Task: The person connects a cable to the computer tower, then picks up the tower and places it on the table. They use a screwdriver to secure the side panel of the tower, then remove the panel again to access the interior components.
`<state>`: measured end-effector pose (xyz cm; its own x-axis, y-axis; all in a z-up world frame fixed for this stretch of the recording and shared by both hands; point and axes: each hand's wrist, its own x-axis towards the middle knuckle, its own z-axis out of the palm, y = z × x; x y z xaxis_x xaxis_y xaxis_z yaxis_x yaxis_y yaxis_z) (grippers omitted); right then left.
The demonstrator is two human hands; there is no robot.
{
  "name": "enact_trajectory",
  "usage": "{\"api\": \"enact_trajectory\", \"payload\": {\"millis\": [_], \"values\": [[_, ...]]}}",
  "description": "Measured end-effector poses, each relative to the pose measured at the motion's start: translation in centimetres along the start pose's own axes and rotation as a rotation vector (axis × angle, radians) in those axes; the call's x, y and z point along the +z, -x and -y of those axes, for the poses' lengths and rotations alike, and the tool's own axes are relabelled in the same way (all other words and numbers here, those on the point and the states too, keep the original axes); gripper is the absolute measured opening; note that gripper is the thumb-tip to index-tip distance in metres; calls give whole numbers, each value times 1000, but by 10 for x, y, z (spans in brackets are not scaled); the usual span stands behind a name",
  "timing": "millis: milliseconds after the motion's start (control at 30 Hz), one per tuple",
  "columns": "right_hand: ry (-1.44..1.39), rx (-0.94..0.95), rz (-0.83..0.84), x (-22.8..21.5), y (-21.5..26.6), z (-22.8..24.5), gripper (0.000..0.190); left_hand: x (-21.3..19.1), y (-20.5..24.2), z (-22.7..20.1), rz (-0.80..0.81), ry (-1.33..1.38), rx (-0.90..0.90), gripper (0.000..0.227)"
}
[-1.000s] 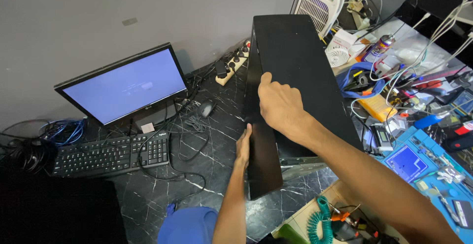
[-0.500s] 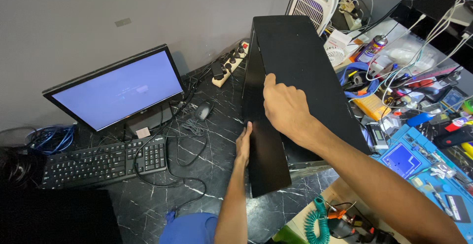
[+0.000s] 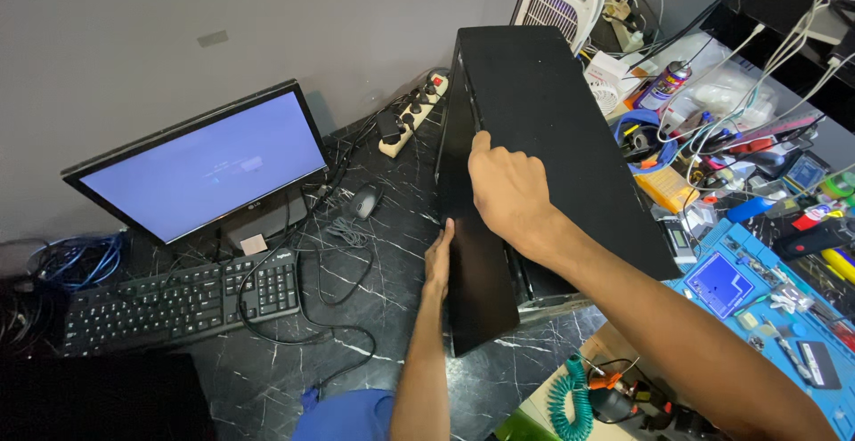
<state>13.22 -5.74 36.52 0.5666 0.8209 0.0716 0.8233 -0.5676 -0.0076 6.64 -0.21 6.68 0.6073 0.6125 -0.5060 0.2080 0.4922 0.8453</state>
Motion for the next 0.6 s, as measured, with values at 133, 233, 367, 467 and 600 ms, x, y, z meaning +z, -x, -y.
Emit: {"api": "enact_trajectory", "payload": {"millis": [133,233,367,467,600], "values": [[45,20,1,1,4,3,15,0,-1,-1,19,-6,-29,120],[61,37,16,0,8,5,16,-3,-2,-1,33,-32,-41,119],[13,69,-11,2,5,0,14,0,-10,-4,59,-68,-33,123],[16,90,13,-2,10,0,17,-2,-12,-2,53,-83,-55,119],[64,104,31,-12,9,1,21,-3,-13,-1,54,-95,-72,118]]}}
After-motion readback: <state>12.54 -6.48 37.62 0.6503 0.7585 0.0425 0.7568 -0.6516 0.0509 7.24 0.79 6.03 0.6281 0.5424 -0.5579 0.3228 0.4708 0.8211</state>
